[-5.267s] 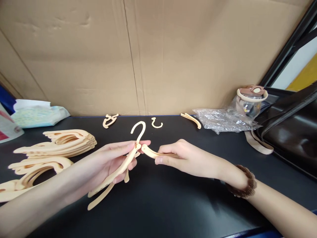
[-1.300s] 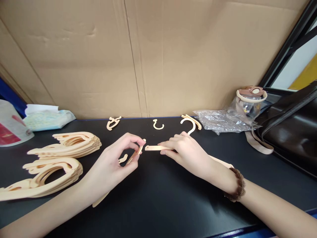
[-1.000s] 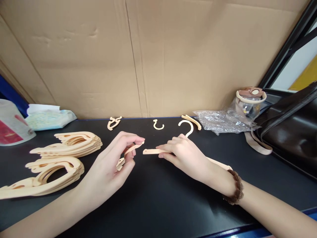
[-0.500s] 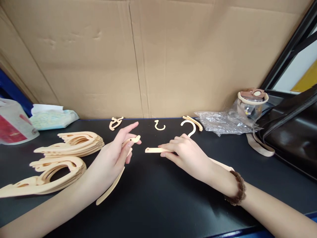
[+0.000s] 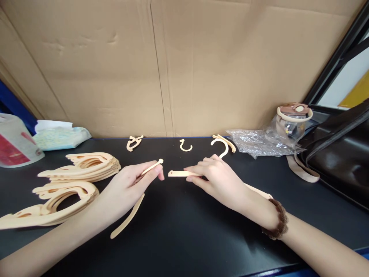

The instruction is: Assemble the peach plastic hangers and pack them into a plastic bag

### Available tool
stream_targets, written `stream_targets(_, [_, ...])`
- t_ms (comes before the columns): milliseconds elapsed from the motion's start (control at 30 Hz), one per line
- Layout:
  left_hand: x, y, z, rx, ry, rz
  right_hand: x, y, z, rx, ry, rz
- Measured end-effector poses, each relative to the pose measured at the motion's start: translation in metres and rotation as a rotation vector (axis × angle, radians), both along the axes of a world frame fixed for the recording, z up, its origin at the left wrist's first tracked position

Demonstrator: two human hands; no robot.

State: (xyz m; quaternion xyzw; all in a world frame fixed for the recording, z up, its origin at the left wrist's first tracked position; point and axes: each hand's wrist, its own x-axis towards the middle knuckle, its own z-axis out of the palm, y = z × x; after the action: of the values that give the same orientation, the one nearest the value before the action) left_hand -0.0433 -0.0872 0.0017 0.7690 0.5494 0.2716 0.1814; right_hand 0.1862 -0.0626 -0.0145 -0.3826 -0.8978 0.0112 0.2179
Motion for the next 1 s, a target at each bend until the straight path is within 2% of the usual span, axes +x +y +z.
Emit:
stream_targets(100, [-0.0002,-0.0026,0.0,0.085,0.114,-0.029,-0.0001,-0.0005,0.001,0.017,-0.003,0.009])
stream_targets(200, [-0.0015,-0.0044,-0.0008,0.081,0.213,-0.051,-0.0006,-0.0014,0.0024,0.036,0.006,0.015])
stream_targets(533, [-0.0036,-0.0012,0.0016,0.247,0.411,-0.189,0.0006,-0.0033,0.0068,0.105,0.001,0.034])
stream_targets(733, [-0.0039,-0.0002,-0.0017,0.223,0.479,-0.147,0.0023,-0.0055,0.0078,0.118,0.048,0.053])
stream_targets(1000, [-0.0029,0.0007,-0.0048,0.298,0.504,-0.114,0.0023,-0.0057,0.0078,0.159,0.072,0.133])
